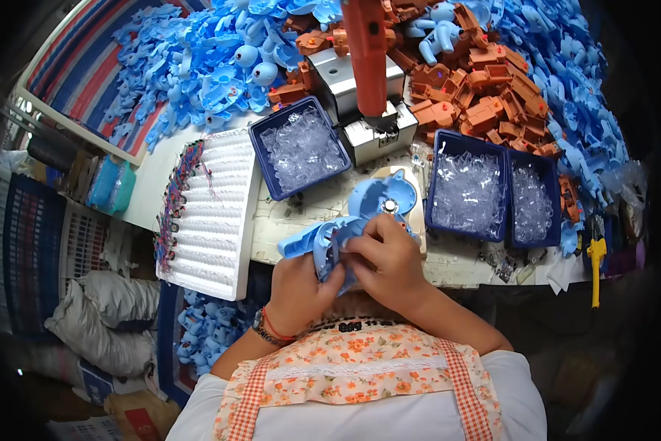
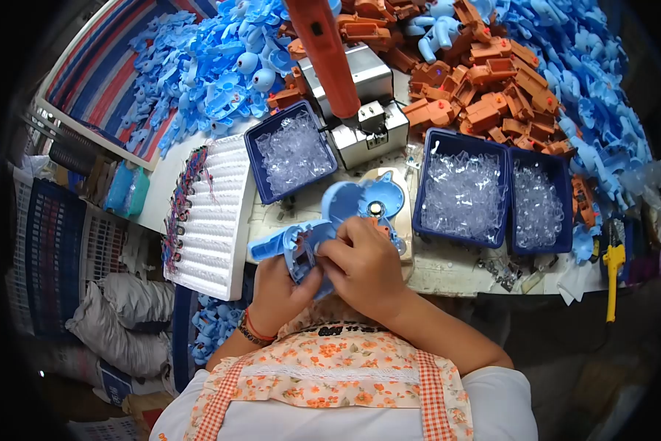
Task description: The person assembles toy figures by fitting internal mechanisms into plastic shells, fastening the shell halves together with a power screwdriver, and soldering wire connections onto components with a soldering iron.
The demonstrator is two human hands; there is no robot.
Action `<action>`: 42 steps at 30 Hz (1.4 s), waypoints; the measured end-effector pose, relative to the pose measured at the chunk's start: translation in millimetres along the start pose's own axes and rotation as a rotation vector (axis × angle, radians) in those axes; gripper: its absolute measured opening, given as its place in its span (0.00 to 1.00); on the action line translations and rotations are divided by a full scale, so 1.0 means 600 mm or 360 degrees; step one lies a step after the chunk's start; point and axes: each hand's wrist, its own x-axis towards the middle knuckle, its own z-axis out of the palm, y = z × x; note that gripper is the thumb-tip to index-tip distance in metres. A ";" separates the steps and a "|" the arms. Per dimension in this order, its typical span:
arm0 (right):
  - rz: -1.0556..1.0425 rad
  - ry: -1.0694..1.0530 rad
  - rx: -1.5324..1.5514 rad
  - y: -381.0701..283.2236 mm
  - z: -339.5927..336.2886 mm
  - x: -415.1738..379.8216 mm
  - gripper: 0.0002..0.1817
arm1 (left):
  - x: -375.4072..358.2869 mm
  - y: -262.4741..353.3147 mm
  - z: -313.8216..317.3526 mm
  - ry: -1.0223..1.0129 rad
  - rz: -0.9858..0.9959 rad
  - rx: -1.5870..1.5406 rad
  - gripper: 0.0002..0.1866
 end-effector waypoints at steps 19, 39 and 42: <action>-0.0619 -0.0454 -0.0385 0.010 -0.117 0.151 0.16 | 0.112 0.029 -0.052 0.0455 0.0887 0.0630 0.15; -0.0844 -0.0189 -0.0261 0.073 -0.106 0.053 0.11 | 0.016 -0.004 -0.005 -0.0397 0.0400 0.0538 0.18; -0.0835 -0.0185 -0.0219 0.081 -0.105 0.034 0.12 | 0.013 -0.016 -0.004 -0.0370 0.0454 0.0506 0.19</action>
